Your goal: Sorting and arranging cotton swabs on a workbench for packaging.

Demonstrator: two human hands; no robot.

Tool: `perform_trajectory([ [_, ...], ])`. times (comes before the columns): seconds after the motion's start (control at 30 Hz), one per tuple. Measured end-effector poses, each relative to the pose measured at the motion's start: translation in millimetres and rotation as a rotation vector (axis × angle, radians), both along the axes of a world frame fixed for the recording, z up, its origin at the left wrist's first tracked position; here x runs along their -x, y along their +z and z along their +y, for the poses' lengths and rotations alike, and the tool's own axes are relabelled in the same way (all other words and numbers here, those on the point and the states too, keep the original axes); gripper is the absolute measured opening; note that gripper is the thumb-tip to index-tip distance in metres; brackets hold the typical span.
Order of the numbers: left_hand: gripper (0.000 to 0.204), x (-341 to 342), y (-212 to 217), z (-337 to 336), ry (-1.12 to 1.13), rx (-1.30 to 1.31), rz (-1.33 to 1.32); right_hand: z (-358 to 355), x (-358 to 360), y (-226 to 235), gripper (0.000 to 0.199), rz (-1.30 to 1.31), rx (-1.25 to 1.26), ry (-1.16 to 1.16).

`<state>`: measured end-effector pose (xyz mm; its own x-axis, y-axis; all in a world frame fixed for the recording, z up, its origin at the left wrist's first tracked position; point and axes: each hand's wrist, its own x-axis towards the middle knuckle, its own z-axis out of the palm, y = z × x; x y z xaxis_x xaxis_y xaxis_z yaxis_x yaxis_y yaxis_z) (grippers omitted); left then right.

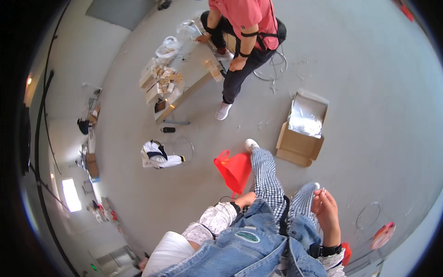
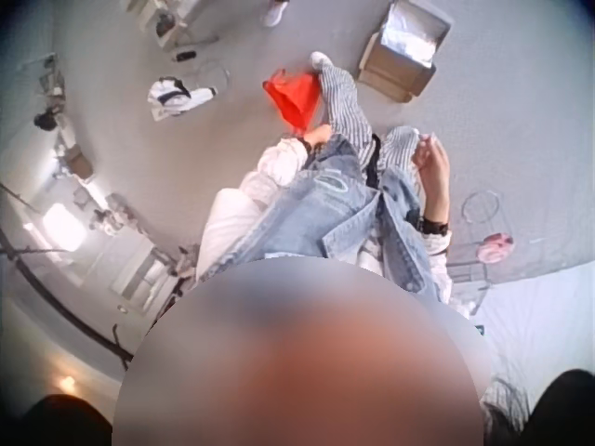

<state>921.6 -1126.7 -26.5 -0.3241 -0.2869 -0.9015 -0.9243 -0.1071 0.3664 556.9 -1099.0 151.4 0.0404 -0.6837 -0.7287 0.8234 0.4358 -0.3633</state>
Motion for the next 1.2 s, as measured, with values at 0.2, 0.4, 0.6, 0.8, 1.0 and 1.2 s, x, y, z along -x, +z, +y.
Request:
perform_trajectory([
  [0.2, 0.075, 60.9, 30.5, 88.6, 0.209, 0.125, -0.062, 108.3, 94.8, 4.3, 0.02, 0.104, 0.022, 0.092],
  [0.4, 0.071, 124.8, 43.8, 103.8, 0.109, 0.148, 0.059, 192.9, 130.2, 14.2, 0.022, 0.074, 0.026, 0.004],
  [0.6, 0.051, 207.2, 34.6, 102.6, -0.086, -0.113, 0.094, 297.6, 112.0, -44.2, 0.019, 0.019, -0.192, -0.21],
  [0.8, 0.05, 267.7, 55.6, 61.8, -0.768, -0.033, 0.193, 466.8, 69.8, -128.7, 0.013, -0.134, -0.502, -1.005],
  [1.0, 0.03, 311.4, 36.2, 67.8, -1.026, -0.365, 0.145, 641.7, 33.4, -119.1, 0.01, 0.273, -0.681, -1.88],
  [1.2, 0.031, 380.0, 29.8, 42.2, -1.634, -0.309, 0.076, 532.3, -77.2, -161.6, 0.011, -0.474, -0.44, -1.942],
])
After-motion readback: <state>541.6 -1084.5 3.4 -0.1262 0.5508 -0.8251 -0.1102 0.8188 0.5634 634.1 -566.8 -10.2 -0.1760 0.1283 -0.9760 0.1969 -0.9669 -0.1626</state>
